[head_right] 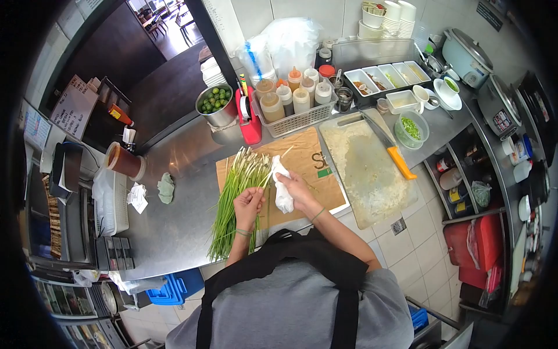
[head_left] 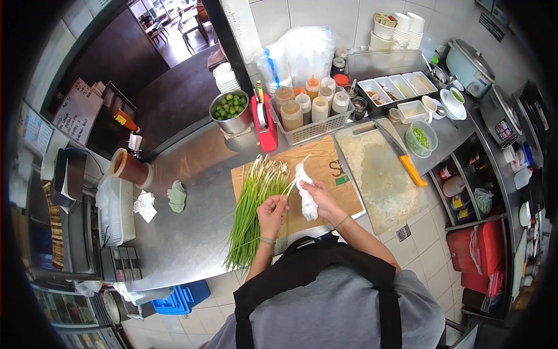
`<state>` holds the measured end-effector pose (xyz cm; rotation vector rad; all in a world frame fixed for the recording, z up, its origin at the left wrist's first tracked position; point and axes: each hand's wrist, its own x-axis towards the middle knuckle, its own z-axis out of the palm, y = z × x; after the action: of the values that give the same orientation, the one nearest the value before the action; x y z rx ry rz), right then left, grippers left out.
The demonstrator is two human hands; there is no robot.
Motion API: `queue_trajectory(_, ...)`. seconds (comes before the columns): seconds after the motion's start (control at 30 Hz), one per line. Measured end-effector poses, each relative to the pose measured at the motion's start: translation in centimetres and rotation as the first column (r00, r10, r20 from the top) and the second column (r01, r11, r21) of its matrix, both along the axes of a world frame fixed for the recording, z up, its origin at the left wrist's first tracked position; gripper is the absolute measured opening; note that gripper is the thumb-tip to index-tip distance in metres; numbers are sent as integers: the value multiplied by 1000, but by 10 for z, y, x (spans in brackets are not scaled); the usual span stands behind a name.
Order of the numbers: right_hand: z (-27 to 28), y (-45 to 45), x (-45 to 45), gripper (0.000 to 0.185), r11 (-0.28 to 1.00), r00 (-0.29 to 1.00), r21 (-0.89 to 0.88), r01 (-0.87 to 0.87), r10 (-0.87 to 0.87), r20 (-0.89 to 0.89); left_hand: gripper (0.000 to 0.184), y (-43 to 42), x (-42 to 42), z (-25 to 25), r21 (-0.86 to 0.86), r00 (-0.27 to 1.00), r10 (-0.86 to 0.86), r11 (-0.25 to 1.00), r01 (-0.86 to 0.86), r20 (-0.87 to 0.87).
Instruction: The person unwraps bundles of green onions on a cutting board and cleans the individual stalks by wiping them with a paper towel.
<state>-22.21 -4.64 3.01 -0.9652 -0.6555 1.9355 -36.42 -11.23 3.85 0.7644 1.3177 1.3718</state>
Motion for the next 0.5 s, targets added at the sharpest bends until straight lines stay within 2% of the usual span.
queue_trajectory(0.07, 1, 7, 6, 15, 999, 999, -12, 42, -42, -9, 13, 0, -1, -1, -8, 1000, 9, 1000, -9, 7)
queue_trajectory(0.13, 6, 14, 12, 14, 995, 995, 12, 102, -102, 14, 12, -1, -5, 0, -35, 988, -13, 999, 18, 151)
queue_trajectory(0.17, 9, 16, 15, 15, 996, 997, 52, 79, -79, 6, 12, -1, -6, 0, -46, 975, -23, 998, 34, 223)
queue_trajectory(0.27, 20, 14, 16, 16, 996, 998, 86, -10, 5, 55, 11, 1, -6, -3, -78, 971, -14, 996, 33, 240)
queue_trajectory(0.5, 11, 17, 9, 13, 998, 998, 12, 57, -58, 26, 11, 0, 1, -3, -15, 999, -20, 1000, 21, 39)
